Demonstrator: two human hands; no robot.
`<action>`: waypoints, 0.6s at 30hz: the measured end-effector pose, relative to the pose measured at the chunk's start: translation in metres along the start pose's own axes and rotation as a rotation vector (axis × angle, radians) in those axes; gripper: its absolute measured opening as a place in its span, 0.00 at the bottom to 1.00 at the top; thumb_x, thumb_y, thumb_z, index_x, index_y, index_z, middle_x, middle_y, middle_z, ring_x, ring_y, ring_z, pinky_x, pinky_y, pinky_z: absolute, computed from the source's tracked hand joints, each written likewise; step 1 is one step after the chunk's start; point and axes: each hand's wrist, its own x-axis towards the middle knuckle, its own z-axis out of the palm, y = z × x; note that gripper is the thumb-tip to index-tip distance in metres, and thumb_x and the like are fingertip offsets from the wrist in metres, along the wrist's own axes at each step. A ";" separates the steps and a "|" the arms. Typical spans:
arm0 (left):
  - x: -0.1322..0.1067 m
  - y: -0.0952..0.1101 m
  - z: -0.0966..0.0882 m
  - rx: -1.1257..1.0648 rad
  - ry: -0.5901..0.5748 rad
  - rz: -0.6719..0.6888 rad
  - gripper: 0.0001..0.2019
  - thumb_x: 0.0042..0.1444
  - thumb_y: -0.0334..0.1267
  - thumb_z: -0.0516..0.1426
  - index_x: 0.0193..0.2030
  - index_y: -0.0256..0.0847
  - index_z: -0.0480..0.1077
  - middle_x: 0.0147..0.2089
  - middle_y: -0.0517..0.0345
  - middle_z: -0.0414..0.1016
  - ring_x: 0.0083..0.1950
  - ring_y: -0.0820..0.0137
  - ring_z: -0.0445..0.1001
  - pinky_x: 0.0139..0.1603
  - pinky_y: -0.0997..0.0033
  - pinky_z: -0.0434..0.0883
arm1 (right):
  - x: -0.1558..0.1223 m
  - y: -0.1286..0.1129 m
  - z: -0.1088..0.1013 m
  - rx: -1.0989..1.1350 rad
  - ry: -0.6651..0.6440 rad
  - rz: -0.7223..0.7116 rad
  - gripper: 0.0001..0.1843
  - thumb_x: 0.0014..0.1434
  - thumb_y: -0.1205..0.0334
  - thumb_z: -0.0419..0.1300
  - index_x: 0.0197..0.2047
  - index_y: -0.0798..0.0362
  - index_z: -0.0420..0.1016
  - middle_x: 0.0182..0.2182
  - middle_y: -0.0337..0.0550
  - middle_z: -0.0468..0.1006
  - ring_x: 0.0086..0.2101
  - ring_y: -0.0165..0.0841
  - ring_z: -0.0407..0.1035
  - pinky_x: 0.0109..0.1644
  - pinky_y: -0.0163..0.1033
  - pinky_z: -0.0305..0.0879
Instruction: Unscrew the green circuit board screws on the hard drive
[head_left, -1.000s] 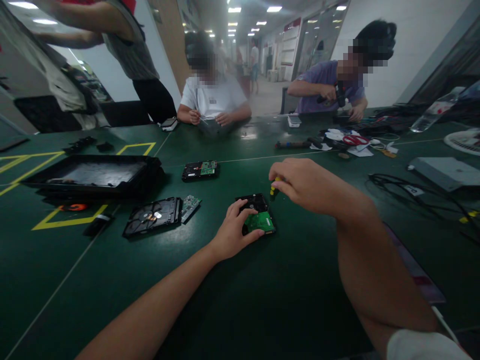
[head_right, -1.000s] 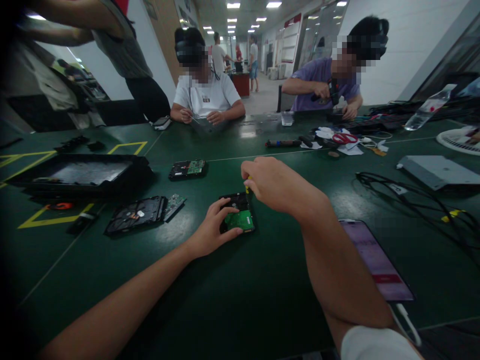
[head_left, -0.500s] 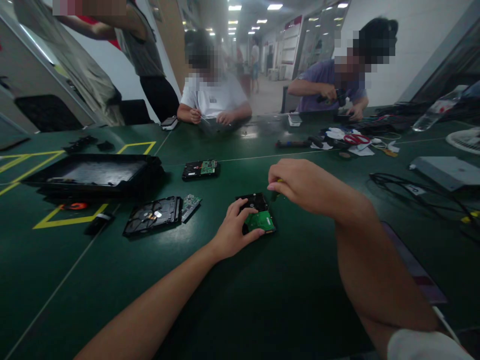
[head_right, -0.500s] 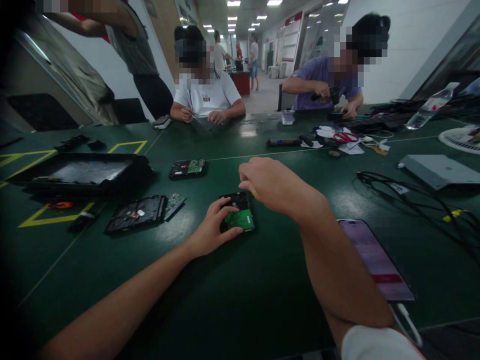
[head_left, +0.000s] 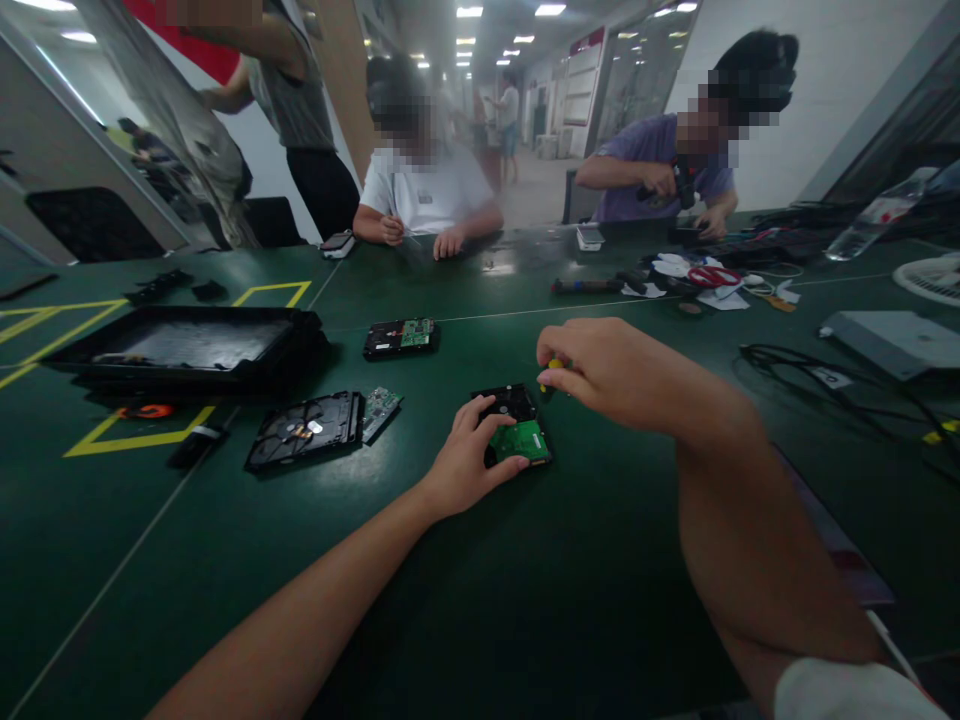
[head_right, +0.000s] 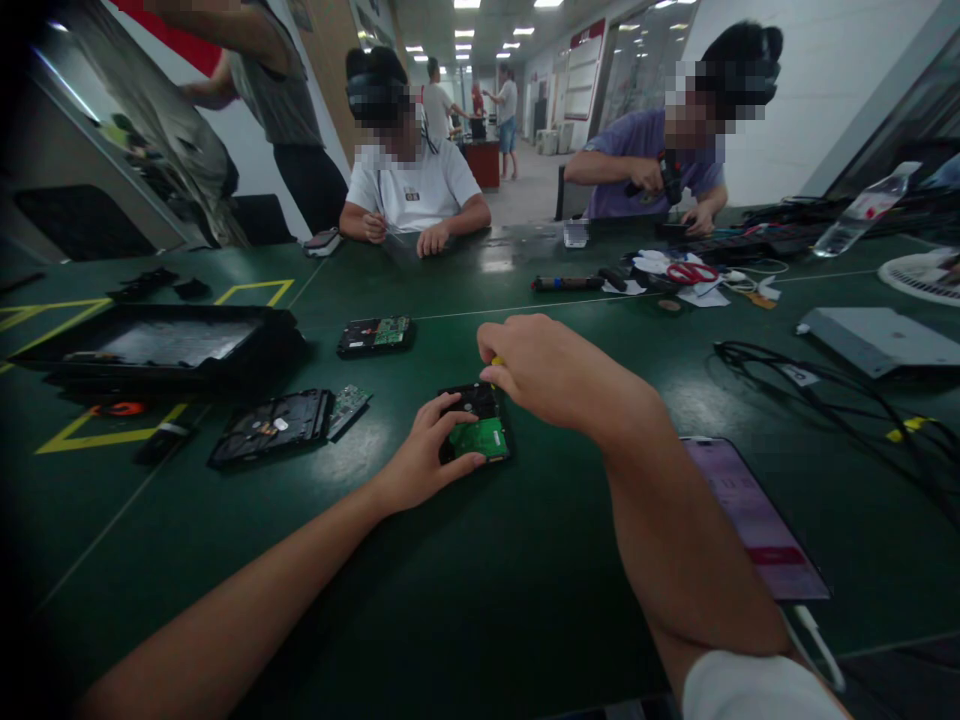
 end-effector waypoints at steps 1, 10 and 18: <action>0.000 0.000 0.000 0.003 0.001 0.003 0.26 0.62 0.52 0.66 0.64 0.51 0.69 0.76 0.47 0.54 0.79 0.46 0.49 0.76 0.37 0.56 | 0.000 -0.001 -0.001 0.001 0.000 0.011 0.04 0.67 0.63 0.61 0.43 0.54 0.75 0.36 0.45 0.80 0.35 0.36 0.70 0.40 0.38 0.57; 0.000 -0.003 0.003 0.014 0.005 0.017 0.26 0.62 0.52 0.66 0.64 0.50 0.69 0.76 0.46 0.54 0.79 0.48 0.50 0.76 0.39 0.56 | 0.001 -0.007 -0.002 -0.076 -0.004 0.067 0.03 0.66 0.65 0.60 0.39 0.55 0.74 0.36 0.47 0.80 0.35 0.37 0.71 0.40 0.39 0.58; 0.001 -0.001 0.002 0.014 0.007 0.011 0.26 0.62 0.52 0.66 0.64 0.51 0.69 0.76 0.47 0.54 0.79 0.46 0.50 0.75 0.37 0.57 | 0.002 -0.003 0.003 -0.027 -0.007 0.003 0.06 0.69 0.64 0.58 0.41 0.55 0.76 0.38 0.47 0.81 0.38 0.37 0.73 0.43 0.39 0.60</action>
